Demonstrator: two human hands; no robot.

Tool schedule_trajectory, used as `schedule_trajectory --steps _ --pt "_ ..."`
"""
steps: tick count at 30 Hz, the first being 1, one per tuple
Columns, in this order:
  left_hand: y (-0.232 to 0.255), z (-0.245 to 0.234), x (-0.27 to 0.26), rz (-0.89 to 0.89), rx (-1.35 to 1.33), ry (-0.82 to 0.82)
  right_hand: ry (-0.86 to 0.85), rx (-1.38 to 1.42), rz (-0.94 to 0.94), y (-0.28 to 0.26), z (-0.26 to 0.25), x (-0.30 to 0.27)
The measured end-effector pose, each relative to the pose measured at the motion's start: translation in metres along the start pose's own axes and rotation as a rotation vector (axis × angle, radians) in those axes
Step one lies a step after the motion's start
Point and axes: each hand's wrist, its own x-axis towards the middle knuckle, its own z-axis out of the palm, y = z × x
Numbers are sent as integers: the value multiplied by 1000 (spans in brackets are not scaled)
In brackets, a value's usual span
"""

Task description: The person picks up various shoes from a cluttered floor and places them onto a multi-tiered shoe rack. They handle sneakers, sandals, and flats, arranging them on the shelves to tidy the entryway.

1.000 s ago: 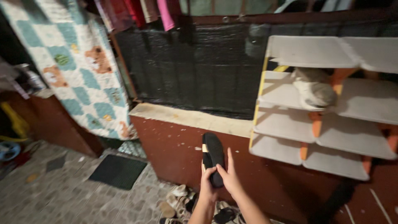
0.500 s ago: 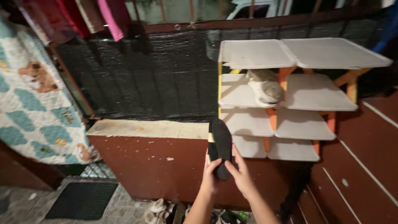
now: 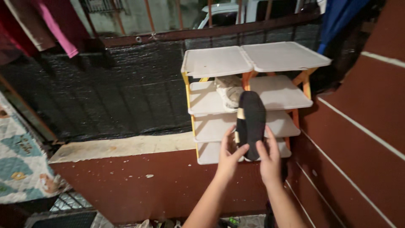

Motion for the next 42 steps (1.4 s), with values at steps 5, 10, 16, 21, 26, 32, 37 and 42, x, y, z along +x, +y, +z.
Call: schedule_trajectory --steps 5,10,16,21,26,32,37,42 --pt "-25 27 8 -39 67 -15 160 -76 -16 14 -27 33" --pt "-39 46 18 21 402 45 214 -288 -67 32 -45 76" --pt "-52 58 37 169 632 1 176 -488 -152 37 -50 127" --pt "-58 61 53 235 693 -51 162 -500 48 53 -60 159" --pt "-54 70 62 96 605 -44 36 -378 -116 54 -68 159" --pt "-60 68 67 203 617 -48 97 -717 -490 20 -52 105" --pt "-73 60 72 161 615 -36 -23 -782 -615 15 -42 93" --pt "-84 49 78 67 578 -54 4 -798 -630 23 -40 105"
